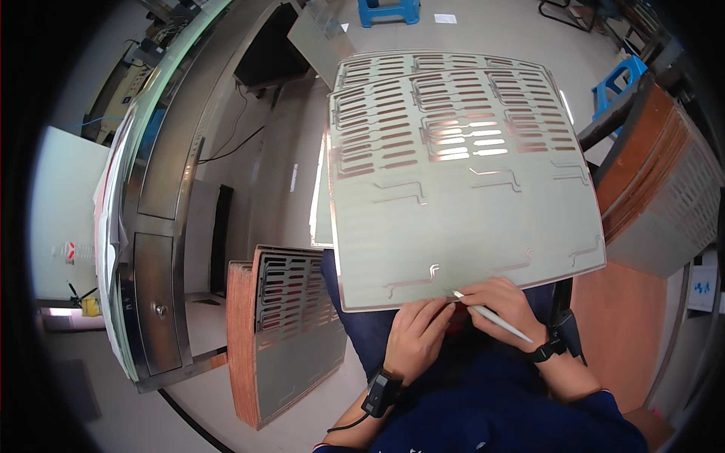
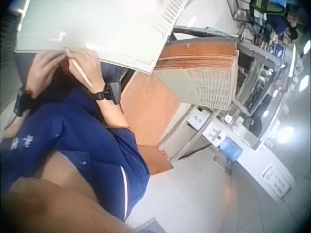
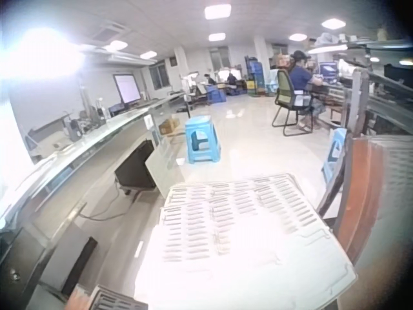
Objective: Marking specific locations on metal sheets using a pen for fabrication or assembly.
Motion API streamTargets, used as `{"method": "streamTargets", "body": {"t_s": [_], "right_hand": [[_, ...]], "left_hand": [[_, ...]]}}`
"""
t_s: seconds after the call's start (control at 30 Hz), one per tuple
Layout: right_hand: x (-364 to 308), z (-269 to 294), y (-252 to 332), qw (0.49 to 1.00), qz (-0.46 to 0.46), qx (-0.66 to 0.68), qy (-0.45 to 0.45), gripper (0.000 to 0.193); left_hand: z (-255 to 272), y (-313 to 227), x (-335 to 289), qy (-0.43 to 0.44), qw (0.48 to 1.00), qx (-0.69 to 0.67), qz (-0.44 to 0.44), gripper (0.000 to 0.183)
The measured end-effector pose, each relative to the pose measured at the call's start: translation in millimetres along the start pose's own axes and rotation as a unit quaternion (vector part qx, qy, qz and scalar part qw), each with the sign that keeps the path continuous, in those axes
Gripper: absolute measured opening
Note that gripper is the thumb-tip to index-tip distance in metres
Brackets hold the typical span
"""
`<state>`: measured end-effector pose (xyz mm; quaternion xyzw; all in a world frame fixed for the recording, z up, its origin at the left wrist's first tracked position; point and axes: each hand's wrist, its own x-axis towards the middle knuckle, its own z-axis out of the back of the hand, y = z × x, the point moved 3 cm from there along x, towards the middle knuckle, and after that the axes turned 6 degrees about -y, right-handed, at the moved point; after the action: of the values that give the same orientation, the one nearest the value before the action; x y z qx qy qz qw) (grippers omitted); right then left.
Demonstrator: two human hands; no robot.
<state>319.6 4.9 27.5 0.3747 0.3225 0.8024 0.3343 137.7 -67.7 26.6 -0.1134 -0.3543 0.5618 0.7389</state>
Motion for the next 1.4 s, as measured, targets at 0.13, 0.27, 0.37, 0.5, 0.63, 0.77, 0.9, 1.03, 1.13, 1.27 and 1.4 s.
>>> {"method": "streamTargets", "body": {"t_s": [0.13, 0.27, 0.37, 0.5, 0.63, 0.77, 0.9, 1.03, 1.13, 1.27, 1.4], "right_hand": [[14, 1, 0, 0.999, -0.047, 0.015, -0.023, 0.029], [39, -9, -3, 0.999, -0.034, 0.010, -0.033, 0.029], [62, -21, -4, 0.999, -0.012, 0.009, -0.031, 0.029], [87, -31, -10, 0.999, 0.011, -0.001, -0.046, 0.027], [84, -40, -14, 0.998, 0.026, -0.020, -0.045, 0.027], [52, -43, -8, 1.000, 0.012, -0.018, 0.005, 0.036], [48, -52, 1, 0.989, 0.076, -0.123, 0.025, 0.044], [40, -2, -47, 0.968, -0.007, -0.245, -0.057, 0.045], [7, 108, -102, 0.912, -0.233, -0.272, -0.201, 0.040], [-76, 212, -145, 0.804, -0.399, -0.316, -0.309, 0.029], [-105, 199, -137, 0.830, -0.311, -0.282, -0.367, 0.031]], "left_hand": [[6, 15, 12, -0.014, 0.999, 0.007, 0.040, 0.037], [10, 31, 36, -0.012, 0.997, 0.053, 0.058, 0.034], [11, 43, 50, -0.025, 0.996, 0.069, 0.060, 0.033], [15, 59, 61, -0.042, 0.995, 0.063, 0.057, 0.035], [36, 87, 58, -0.081, 0.979, 0.139, 0.125, 0.039], [56, 108, 48, -0.090, 0.966, 0.179, 0.166, 0.040], [47, 115, 45, -0.085, 0.969, 0.175, 0.152, 0.043], [49, 116, 38, -0.083, 0.963, 0.181, 0.180, 0.042], [50, 119, 37, -0.082, 0.966, 0.175, 0.174, 0.041], [46, 119, 40, -0.093, 0.967, 0.179, 0.157, 0.040], [47, 113, 42, -0.123, 0.957, 0.216, 0.149, 0.041]]}}
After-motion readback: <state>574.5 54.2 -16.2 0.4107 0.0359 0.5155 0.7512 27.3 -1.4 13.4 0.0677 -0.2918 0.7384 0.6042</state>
